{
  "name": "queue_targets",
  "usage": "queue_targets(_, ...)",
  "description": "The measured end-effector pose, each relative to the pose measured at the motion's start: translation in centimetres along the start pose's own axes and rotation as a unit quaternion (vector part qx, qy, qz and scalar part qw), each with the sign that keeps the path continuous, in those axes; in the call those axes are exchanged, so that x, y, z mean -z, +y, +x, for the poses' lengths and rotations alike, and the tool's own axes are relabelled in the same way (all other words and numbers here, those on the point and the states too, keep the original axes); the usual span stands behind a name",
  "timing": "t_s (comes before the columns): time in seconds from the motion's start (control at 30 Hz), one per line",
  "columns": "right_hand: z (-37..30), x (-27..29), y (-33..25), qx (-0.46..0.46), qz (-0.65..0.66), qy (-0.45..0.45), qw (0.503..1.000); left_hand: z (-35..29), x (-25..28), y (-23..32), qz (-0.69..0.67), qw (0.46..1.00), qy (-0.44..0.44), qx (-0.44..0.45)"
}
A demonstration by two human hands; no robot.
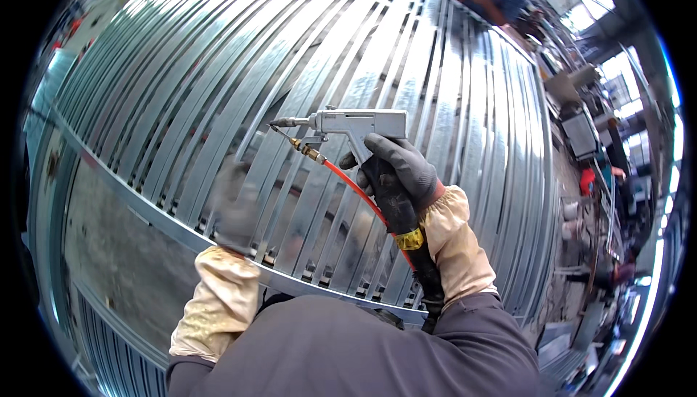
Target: The person welds a metal grate using a handheld welding torch. They repeatedly position the torch at intersections of the grate bars and apply short welds, moving along the structure to join multiple points.
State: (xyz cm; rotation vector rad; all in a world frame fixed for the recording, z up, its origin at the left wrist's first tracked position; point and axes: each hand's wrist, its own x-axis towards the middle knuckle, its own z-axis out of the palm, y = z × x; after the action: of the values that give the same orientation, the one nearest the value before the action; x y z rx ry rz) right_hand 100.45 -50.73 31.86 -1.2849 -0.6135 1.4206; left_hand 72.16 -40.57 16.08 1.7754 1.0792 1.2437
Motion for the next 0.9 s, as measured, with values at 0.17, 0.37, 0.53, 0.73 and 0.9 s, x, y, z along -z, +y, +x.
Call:
queue_targets(0.17, -6.7, 1.8, -1.1, 0.062, 0.009, 0.04, 0.997, 3.7, -6.5, 13.2, 0.167, 0.935, -0.177, -0.259)
queue_targets(0.37, -11.3, 2.6, -0.7, 0.134, 0.004, 0.126, 0.983, 2.9, -8.8, 16.5, 0.204, 0.902, -0.254, -0.283)
queue_targets(0.53, -14.0, 3.4, -0.8, 0.141, 0.003, 0.121, 0.983, 2.5, -9.9, 17.4, 0.225, 0.911, -0.263, -0.225)
queue_targets(0.73, -14.9, 2.6, -0.3, 0.146, -0.007, 0.145, 0.978, 2.3, -9.1, 17.6, 0.228, 0.899, -0.266, -0.262)
queue_targets(0.9, -16.4, 1.7, -0.6, 0.128, 0.001, 0.146, 0.981, 1.9, -9.2, 18.4, 0.171, 0.889, -0.244, -0.347)
